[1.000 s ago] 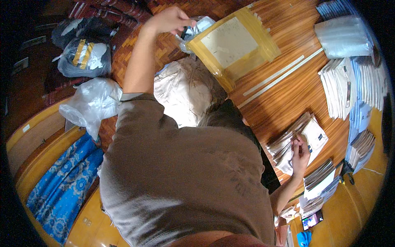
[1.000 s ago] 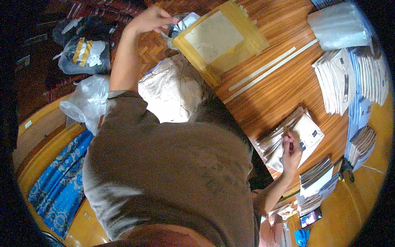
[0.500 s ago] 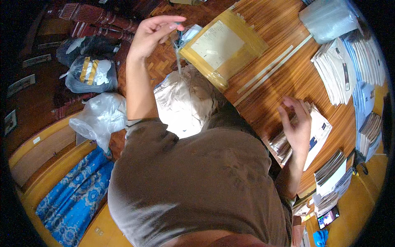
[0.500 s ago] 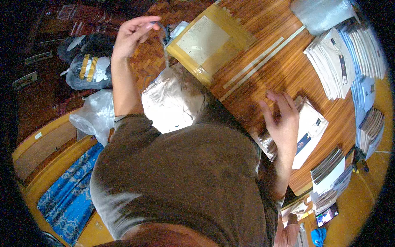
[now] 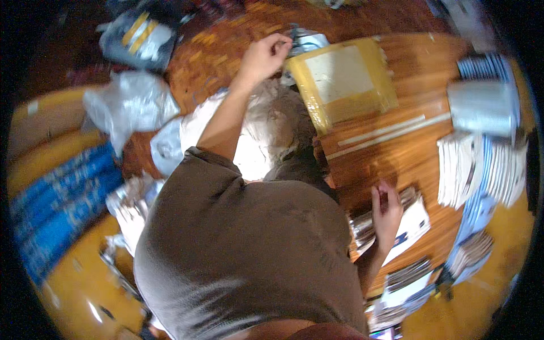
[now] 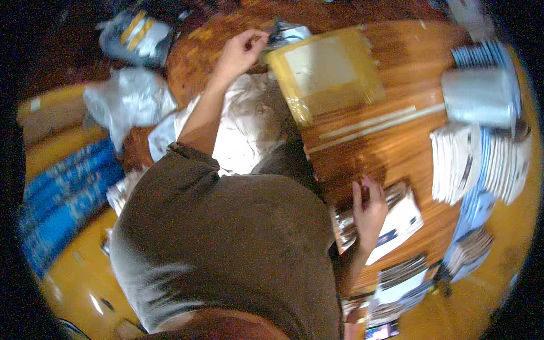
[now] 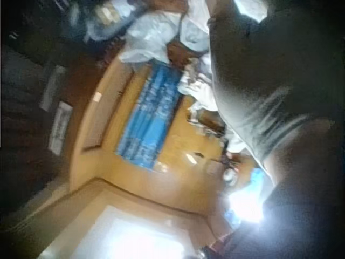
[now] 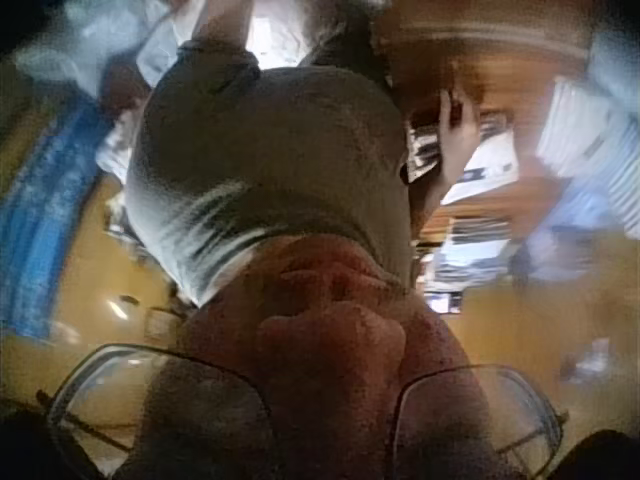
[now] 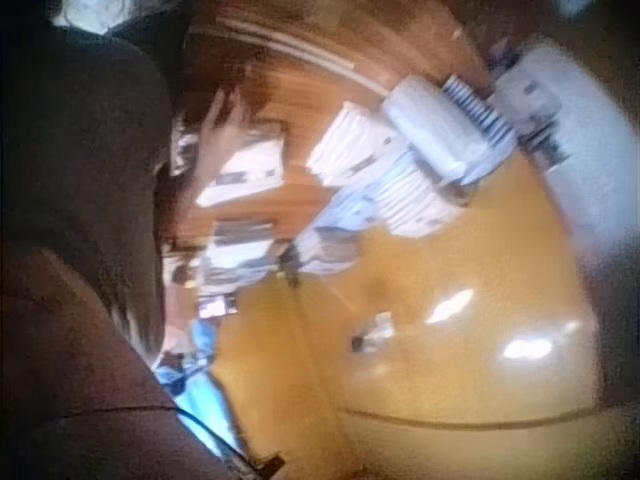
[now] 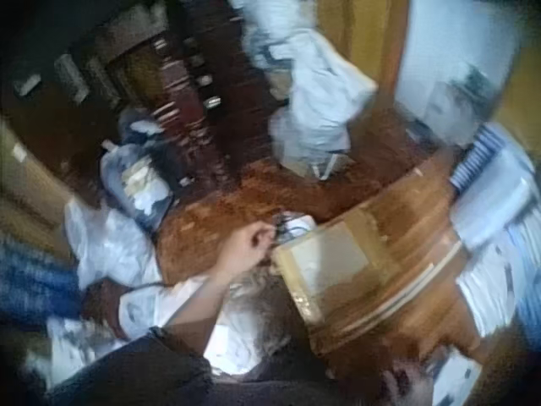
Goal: The person sorts through garment pieces on a table and from a bag on the floor, picking up and examining various straps and fabric items.
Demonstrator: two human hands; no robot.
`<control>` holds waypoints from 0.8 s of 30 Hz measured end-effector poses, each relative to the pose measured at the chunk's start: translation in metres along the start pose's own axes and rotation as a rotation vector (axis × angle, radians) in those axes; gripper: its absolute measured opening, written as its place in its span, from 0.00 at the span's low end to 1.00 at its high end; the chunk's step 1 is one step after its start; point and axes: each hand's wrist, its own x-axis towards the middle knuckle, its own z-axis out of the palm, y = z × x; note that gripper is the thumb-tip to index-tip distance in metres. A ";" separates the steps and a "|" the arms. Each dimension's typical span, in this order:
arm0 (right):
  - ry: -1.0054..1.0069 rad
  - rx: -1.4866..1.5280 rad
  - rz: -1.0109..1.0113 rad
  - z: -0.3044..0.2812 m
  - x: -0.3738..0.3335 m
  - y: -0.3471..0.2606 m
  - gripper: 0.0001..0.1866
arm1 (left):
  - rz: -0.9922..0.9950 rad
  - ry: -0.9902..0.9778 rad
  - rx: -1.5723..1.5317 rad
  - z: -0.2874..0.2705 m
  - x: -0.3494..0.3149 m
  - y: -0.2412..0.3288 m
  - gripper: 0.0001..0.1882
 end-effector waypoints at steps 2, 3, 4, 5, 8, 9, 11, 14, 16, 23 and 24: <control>0.007 0.003 -0.012 -0.004 -0.007 0.016 0.15 | -0.104 0.055 -0.215 0.012 -0.040 0.007 0.14; 0.025 -0.024 -0.105 0.001 -0.008 0.035 0.14 | -0.170 -0.031 -0.304 0.022 -0.065 0.006 0.16; -0.052 -0.018 -0.092 0.005 -0.007 0.046 0.18 | -0.096 -0.091 -0.285 0.042 -0.096 -0.001 0.15; -0.045 -0.188 -0.252 0.010 -0.003 0.052 0.21 | -0.016 -0.161 -0.266 0.057 -0.126 -0.006 0.14; -0.066 -0.547 -0.668 0.035 0.005 0.080 0.38 | 0.052 -0.421 0.052 0.077 -0.231 0.002 0.11; -0.162 -0.517 -0.636 0.040 0.007 0.084 0.40 | 0.061 -0.435 0.063 0.084 -0.272 0.000 0.11; -0.340 -0.481 -0.530 0.049 -0.002 0.085 0.44 | -0.107 -0.448 0.087 0.084 -0.346 0.012 0.12; -0.311 -0.573 -0.544 0.056 0.001 0.088 0.50 | -0.473 -0.427 0.071 0.074 -0.450 0.002 0.18; -0.318 -0.642 -0.612 0.059 0.007 0.088 0.52 | -0.705 -0.433 0.093 0.055 -0.517 -0.008 0.21; -0.550 -0.904 -0.532 0.066 0.008 -0.014 0.47 | -1.163 -0.244 0.063 -0.041 -0.645 -0.001 0.28; -0.562 -0.873 -0.576 0.071 0.002 -0.033 0.46 | -1.155 -0.180 0.052 -0.036 -0.660 -0.012 0.28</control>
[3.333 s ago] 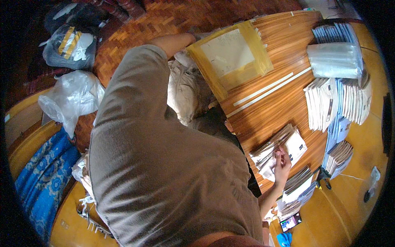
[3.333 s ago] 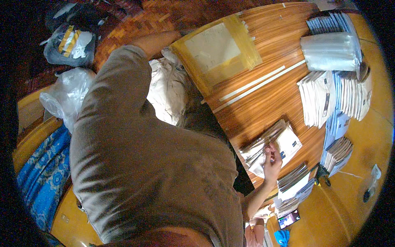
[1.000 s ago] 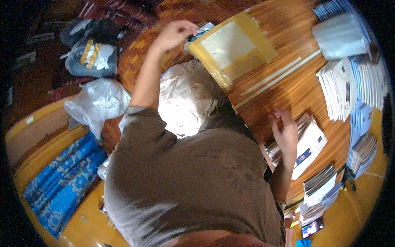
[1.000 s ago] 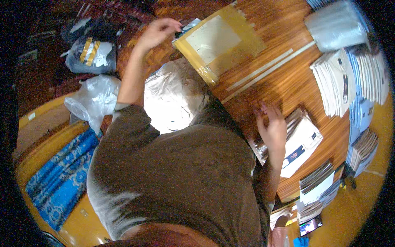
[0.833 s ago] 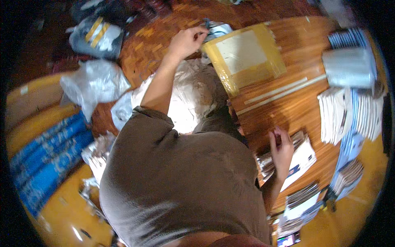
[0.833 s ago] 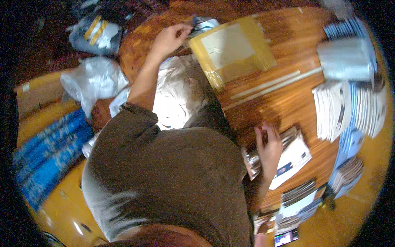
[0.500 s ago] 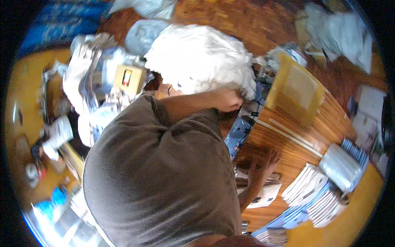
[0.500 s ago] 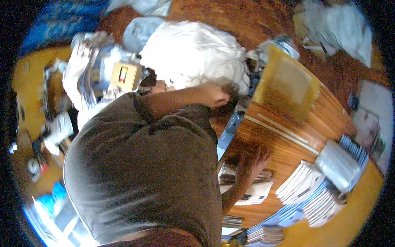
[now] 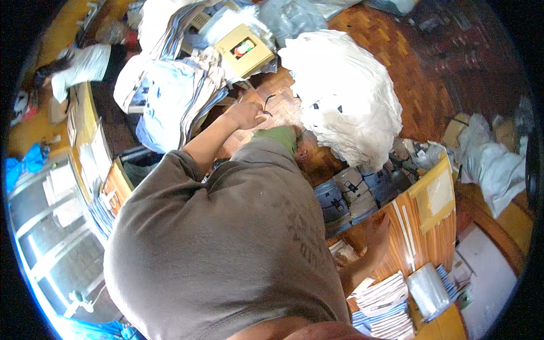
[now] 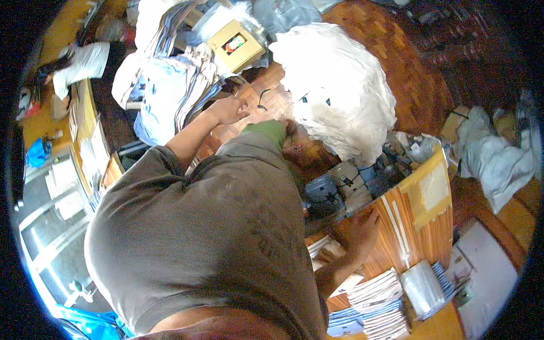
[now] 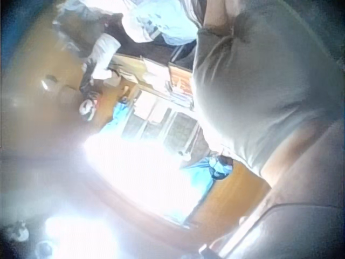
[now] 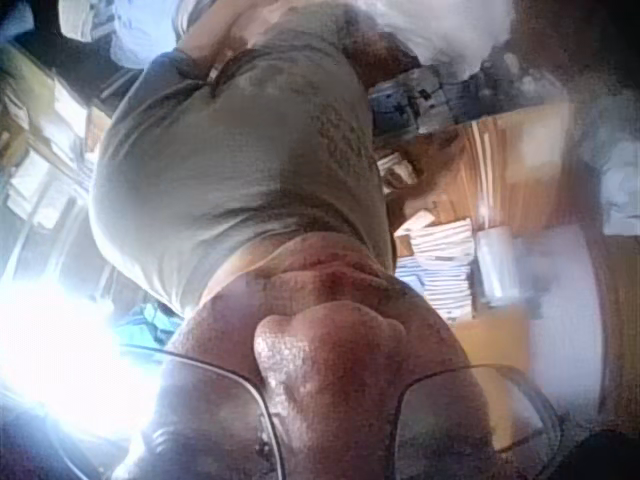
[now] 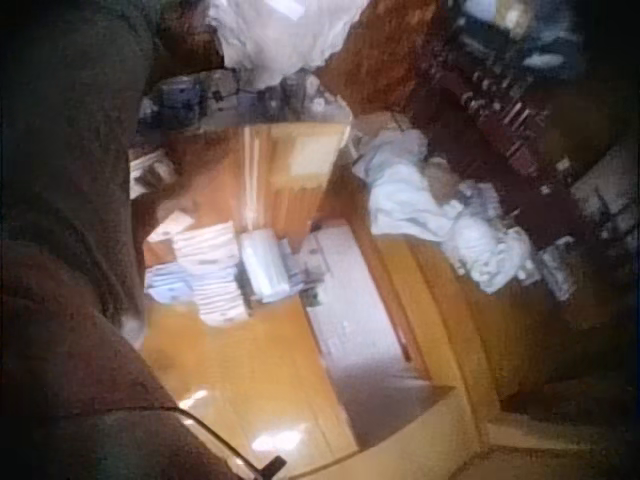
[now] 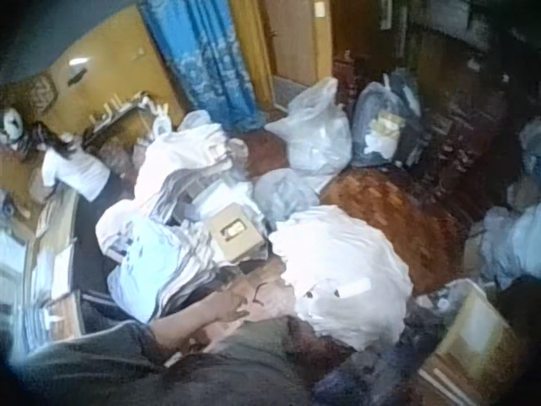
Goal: The person sorts through garment pieces on a table and from a bag on the floor, picking up and examining various straps and fabric items.
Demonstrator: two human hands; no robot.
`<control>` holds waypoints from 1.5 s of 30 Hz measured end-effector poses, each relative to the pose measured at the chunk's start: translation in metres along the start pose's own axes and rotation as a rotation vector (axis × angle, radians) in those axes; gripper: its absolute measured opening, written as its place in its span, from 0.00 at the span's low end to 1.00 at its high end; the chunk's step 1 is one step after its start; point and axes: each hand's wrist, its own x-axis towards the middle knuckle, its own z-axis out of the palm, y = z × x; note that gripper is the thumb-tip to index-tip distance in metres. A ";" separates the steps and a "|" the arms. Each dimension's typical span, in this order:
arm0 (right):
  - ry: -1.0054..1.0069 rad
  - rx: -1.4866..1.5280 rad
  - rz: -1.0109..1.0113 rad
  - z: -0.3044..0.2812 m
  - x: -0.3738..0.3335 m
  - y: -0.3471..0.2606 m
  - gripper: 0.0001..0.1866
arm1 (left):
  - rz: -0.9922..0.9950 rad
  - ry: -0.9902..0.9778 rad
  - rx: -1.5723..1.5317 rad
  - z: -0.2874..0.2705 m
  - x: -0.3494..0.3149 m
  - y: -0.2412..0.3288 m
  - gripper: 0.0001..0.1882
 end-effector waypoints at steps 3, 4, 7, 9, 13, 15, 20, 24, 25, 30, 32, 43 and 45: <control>0.069 -0.031 -0.309 -0.011 0.043 -0.049 0.39 | -0.086 0.089 -0.111 0.028 -0.018 -0.057 0.28; 0.109 -0.045 -0.405 -0.014 0.051 -0.069 0.37 | -0.111 0.077 -0.123 0.031 -0.024 -0.065 0.28; 0.073 -0.032 -0.512 -0.031 0.072 -0.157 0.33 | -0.222 -0.024 -0.183 0.044 -0.036 -0.101 0.30; 0.065 -0.011 -0.588 -0.034 0.075 -0.216 0.32 | -0.284 -0.135 -0.229 0.032 -0.042 -0.119 0.31; -0.097 0.006 -0.649 -0.019 0.094 -0.322 0.32 | -0.382 -0.177 -0.265 0.022 -0.023 -0.193 0.30; -0.172 -0.002 -0.664 -0.002 0.107 -0.363 0.33 | -0.403 -0.140 -0.260 0.003 -0.011 -0.226 0.29; -0.318 -0.038 -0.549 0.042 0.150 -0.428 0.36 | -0.356 0.193 -0.498 -0.076 0.015 -0.286 0.25; -0.302 0.058 -0.520 0.039 0.152 -0.444 0.36 | -0.198 0.266 -0.574 -0.094 0.049 -0.329 0.24; -0.313 0.114 -0.511 0.040 0.154 -0.442 0.36 | -0.190 0.219 -0.661 -0.091 0.067 -0.333 0.23; -0.026 0.236 -0.314 0.064 0.182 -0.395 0.31 | -0.017 -0.014 -0.772 -0.110 0.151 -0.266 0.21; 0.169 0.351 -0.254 0.074 0.192 -0.363 0.30 | 0.111 -0.155 -0.951 -0.117 0.185 -0.218 0.25; 0.603 0.496 0.213 0.090 0.279 -0.221 0.41 | 0.192 -0.084 -0.490 -0.126 0.377 0.002 0.68; 0.634 0.534 0.229 0.092 0.311 -0.202 0.44 | 0.311 0.043 -0.458 -0.093 0.426 0.002 0.71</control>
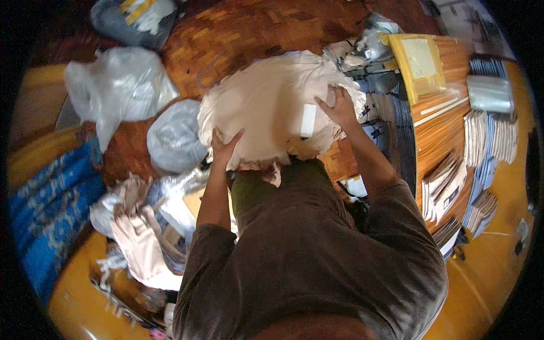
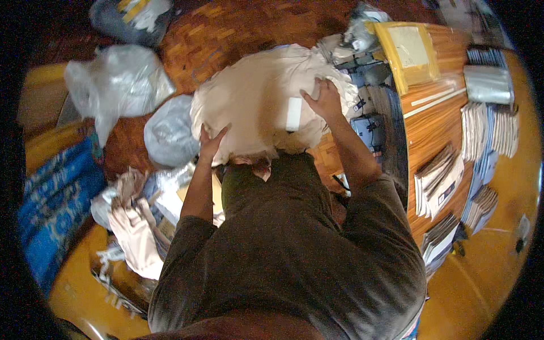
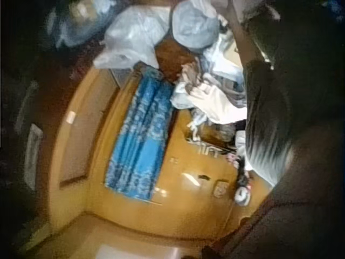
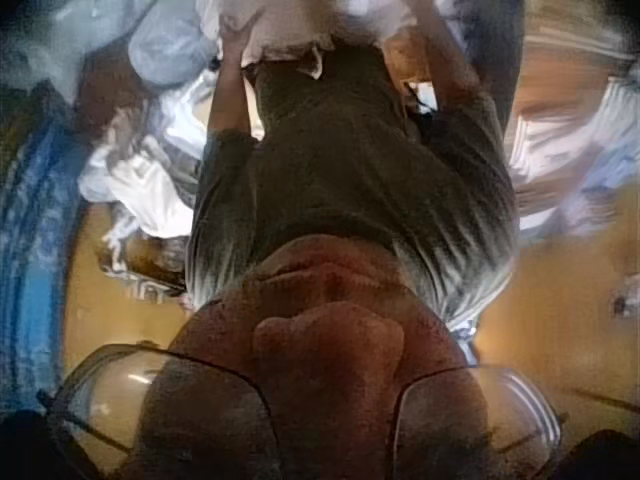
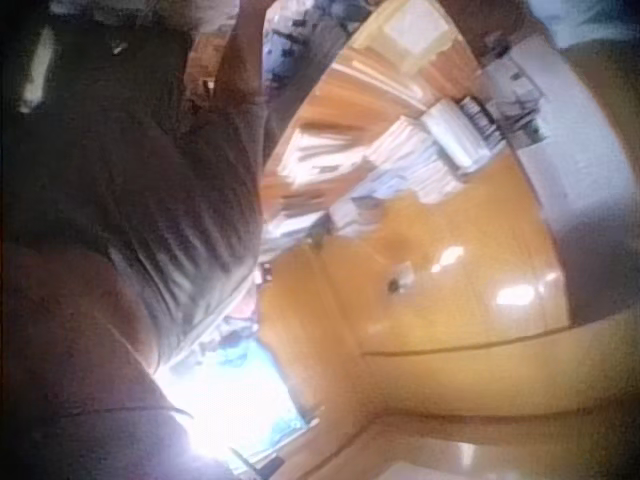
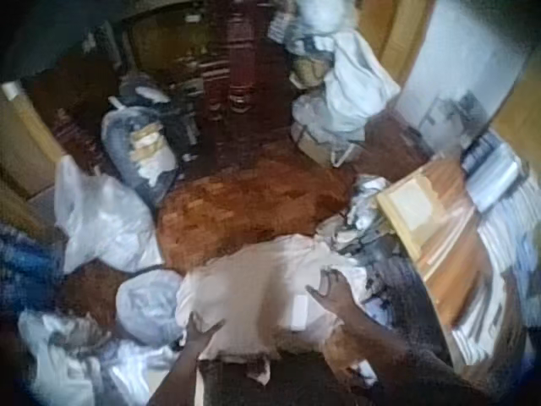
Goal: The person sorts through garment pieces on a table and from a bag on the floor, picking up and examining various straps and fabric items.
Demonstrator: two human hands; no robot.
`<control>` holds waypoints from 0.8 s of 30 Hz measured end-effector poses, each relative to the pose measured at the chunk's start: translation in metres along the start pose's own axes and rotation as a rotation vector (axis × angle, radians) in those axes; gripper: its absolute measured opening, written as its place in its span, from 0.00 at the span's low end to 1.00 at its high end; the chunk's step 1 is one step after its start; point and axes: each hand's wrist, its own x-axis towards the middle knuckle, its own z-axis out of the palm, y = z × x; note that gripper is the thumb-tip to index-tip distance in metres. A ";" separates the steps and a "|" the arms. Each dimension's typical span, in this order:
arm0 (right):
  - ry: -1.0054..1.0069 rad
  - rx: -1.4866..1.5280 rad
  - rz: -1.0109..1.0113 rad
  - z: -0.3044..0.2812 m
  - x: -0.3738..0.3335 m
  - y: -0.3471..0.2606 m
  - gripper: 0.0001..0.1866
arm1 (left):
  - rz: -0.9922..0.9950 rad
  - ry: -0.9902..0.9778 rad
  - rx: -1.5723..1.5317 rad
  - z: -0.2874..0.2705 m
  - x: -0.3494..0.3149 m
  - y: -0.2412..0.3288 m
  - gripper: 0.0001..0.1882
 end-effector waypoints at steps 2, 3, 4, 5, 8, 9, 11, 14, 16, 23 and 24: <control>-0.019 0.062 0.015 0.013 0.038 0.008 0.44 | -0.044 -0.030 0.083 0.018 0.021 0.003 0.74; -0.021 0.074 0.003 0.026 0.055 0.020 0.44 | -0.066 -0.047 0.125 0.025 0.029 0.004 0.76; -0.003 0.074 -0.032 0.030 0.081 0.026 0.45 | -0.069 -0.049 0.144 0.033 0.041 0.009 0.78; 0.003 0.047 -0.062 0.035 0.107 0.030 0.45 | -0.072 -0.050 0.162 0.040 0.051 0.012 0.80; -0.052 -0.028 -0.094 0.074 0.173 0.031 0.48 | -0.092 -0.111 0.203 0.042 0.062 0.026 0.81; -0.178 0.007 -0.053 0.081 0.192 0.027 0.47 | -0.090 -0.133 0.233 0.037 0.062 0.035 0.80; -0.363 0.029 0.004 0.099 0.216 0.028 0.46 | -0.081 -0.138 0.287 0.037 0.064 0.031 0.77; -0.427 -0.108 -0.002 0.145 0.219 0.041 0.49 | -0.038 -0.124 0.292 0.038 0.070 0.016 0.70; -0.629 -0.191 0.028 0.129 0.228 0.021 0.49 | 0.006 -0.132 0.198 0.035 0.069 0.014 0.66; -0.627 -0.019 0.228 0.123 0.196 0.055 0.48 | 0.117 -0.240 0.141 0.034 0.085 0.045 0.60; -0.630 0.031 0.239 0.119 0.188 0.062 0.48 | 0.094 -0.252 0.167 0.032 0.087 0.045 0.60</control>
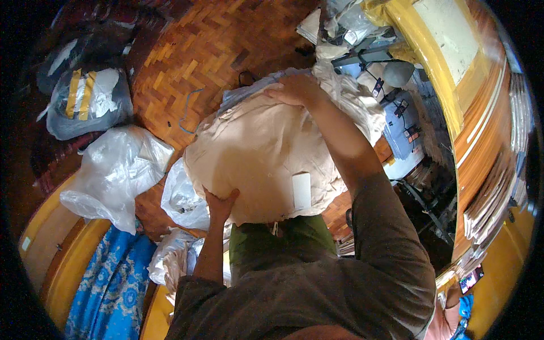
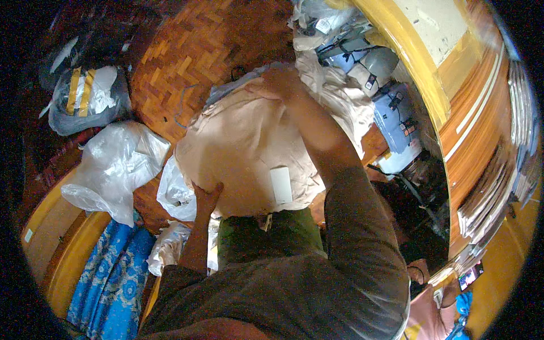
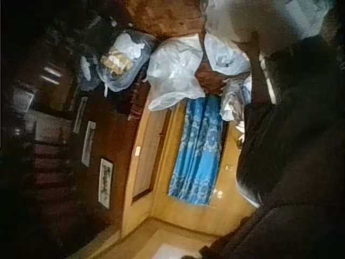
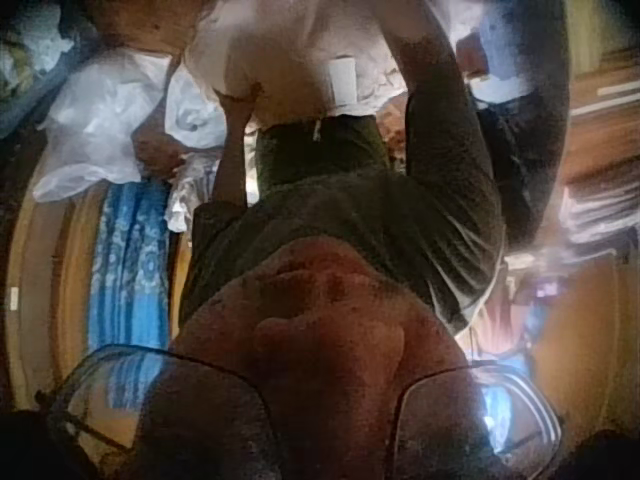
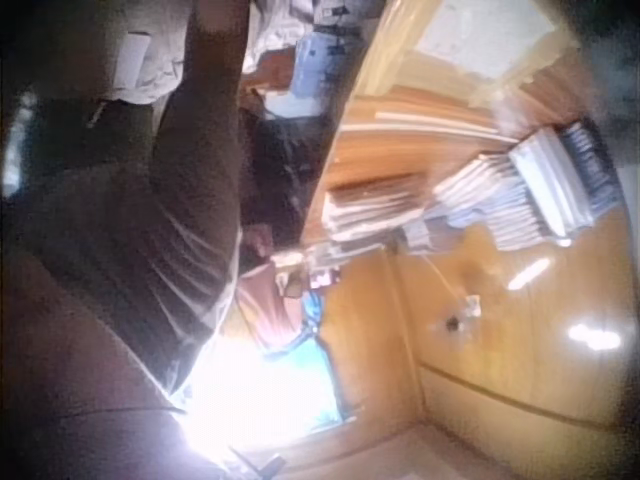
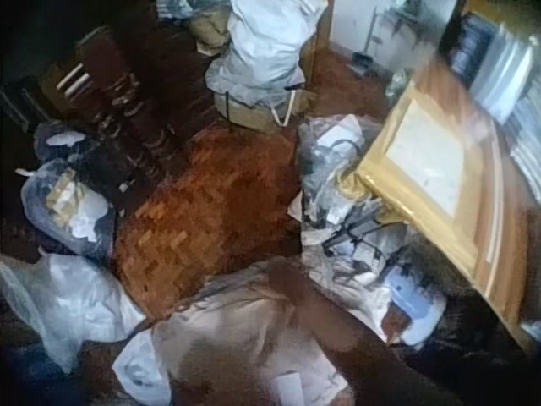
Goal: The person sorts through garment pieces on a table and from a bag on the floor, picking up and examining various straps and fabric items.
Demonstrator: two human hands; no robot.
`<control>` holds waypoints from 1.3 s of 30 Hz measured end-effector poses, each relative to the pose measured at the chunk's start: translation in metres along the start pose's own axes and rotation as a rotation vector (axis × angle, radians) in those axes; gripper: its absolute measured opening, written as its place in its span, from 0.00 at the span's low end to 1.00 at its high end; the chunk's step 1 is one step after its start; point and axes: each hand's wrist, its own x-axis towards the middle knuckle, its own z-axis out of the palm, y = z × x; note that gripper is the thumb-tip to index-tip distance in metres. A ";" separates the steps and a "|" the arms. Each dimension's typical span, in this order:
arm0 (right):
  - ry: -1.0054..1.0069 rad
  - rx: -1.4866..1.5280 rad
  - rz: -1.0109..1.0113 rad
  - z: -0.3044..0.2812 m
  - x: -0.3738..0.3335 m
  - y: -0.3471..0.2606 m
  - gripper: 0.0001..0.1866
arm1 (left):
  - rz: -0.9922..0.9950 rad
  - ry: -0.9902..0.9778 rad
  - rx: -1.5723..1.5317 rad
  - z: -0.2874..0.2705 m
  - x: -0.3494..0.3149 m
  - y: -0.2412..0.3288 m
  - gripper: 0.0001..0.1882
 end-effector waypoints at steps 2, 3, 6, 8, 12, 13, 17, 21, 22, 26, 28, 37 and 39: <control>-0.054 0.071 0.028 0.004 -0.009 0.023 0.48 | -0.043 -0.030 0.045 -0.001 0.006 -0.004 0.62; -0.084 0.107 0.040 0.007 -0.015 0.033 0.48 | -0.054 -0.067 0.087 0.000 0.008 0.003 0.64; 0.203 0.176 0.135 0.022 -0.059 0.058 0.48 | -0.041 -0.145 0.249 0.005 0.022 0.029 0.69; 0.132 0.302 0.225 0.022 -0.077 0.081 0.50 | 0.019 -0.163 0.407 0.012 0.026 0.027 0.73; 0.156 0.385 0.291 0.045 -0.104 0.138 0.52 | 0.120 -0.252 0.497 0.035 0.041 0.055 0.77; 0.118 0.406 0.331 0.036 -0.117 0.142 0.51 | 0.145 -0.255 0.527 0.041 0.044 0.064 0.77; 0.132 0.508 0.441 0.037 -0.145 0.169 0.57 | 0.126 -0.296 0.530 0.064 0.054 0.119 0.78; 0.213 0.494 0.422 0.045 -0.155 0.195 0.45 | 0.232 -0.316 0.565 0.077 0.085 0.129 0.78; 0.265 0.433 0.395 0.059 -0.153 0.205 0.40 | 0.233 -0.298 0.606 0.084 0.085 0.148 0.77; 0.590 0.257 0.156 0.088 -0.154 0.230 0.28 | 0.329 -0.058 0.320 0.083 0.083 0.117 0.73; 0.776 0.150 0.041 0.097 -0.158 0.237 0.30 | 0.108 0.228 0.035 0.092 0.049 0.091 0.65; 0.435 0.719 0.628 0.066 -0.180 0.222 0.45 | -0.552 -0.169 -0.665 0.141 0.031 0.072 0.46; 0.506 0.659 0.618 0.094 -0.180 0.246 0.47 | -0.577 -0.115 -0.545 0.143 0.035 0.102 0.45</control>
